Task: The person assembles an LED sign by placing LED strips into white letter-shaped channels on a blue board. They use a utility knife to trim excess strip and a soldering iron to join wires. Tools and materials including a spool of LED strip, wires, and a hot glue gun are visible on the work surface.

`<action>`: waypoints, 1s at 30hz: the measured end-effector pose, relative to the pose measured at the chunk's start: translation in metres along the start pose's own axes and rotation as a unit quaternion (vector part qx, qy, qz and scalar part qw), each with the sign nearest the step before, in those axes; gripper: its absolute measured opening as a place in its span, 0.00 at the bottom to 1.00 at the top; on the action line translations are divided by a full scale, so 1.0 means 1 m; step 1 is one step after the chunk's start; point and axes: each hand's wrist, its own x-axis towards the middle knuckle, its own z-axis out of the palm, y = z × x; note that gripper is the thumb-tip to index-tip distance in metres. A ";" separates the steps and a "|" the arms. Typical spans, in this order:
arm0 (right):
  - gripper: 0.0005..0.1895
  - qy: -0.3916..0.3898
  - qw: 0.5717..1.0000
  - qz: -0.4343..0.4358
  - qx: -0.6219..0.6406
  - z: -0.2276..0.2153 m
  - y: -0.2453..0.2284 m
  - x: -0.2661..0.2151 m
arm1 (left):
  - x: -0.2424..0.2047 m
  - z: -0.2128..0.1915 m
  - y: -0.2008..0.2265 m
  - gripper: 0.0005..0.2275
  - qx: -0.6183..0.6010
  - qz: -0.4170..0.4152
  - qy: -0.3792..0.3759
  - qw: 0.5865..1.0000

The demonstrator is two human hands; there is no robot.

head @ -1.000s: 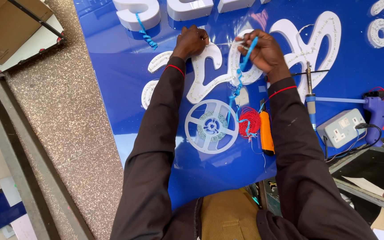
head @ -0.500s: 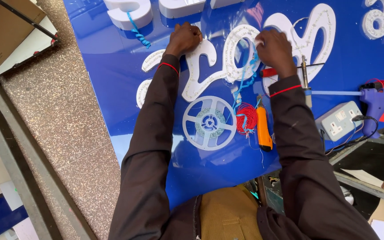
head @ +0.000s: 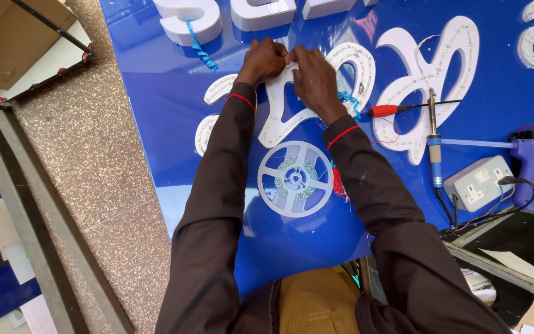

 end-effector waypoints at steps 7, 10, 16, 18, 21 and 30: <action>0.05 0.047 0.993 -0.107 0.011 -0.008 0.041 0.010 | 0.006 -0.001 -0.002 0.11 0.003 0.004 -0.010 1.000; 0.06 -0.013 0.993 -0.040 0.107 -0.010 0.041 0.010 | 0.006 0.003 -0.005 0.12 -0.013 0.000 -0.008 1.000; 0.09 -0.089 0.972 0.116 0.184 -0.008 0.036 0.023 | -0.001 0.004 -0.003 0.12 -0.026 0.010 0.022 0.999; 0.07 -0.104 0.969 0.160 0.154 -0.008 0.034 0.028 | -0.008 0.004 -0.001 0.15 -0.053 0.011 0.056 0.997; 0.05 -0.135 0.962 0.200 0.129 -0.008 0.034 0.035 | -0.006 0.004 -0.003 0.17 -0.060 0.010 0.057 0.997; 0.02 -0.142 0.956 0.217 0.139 -0.012 0.029 0.037 | 0.005 0.010 -0.020 0.17 -0.035 0.067 0.046 0.996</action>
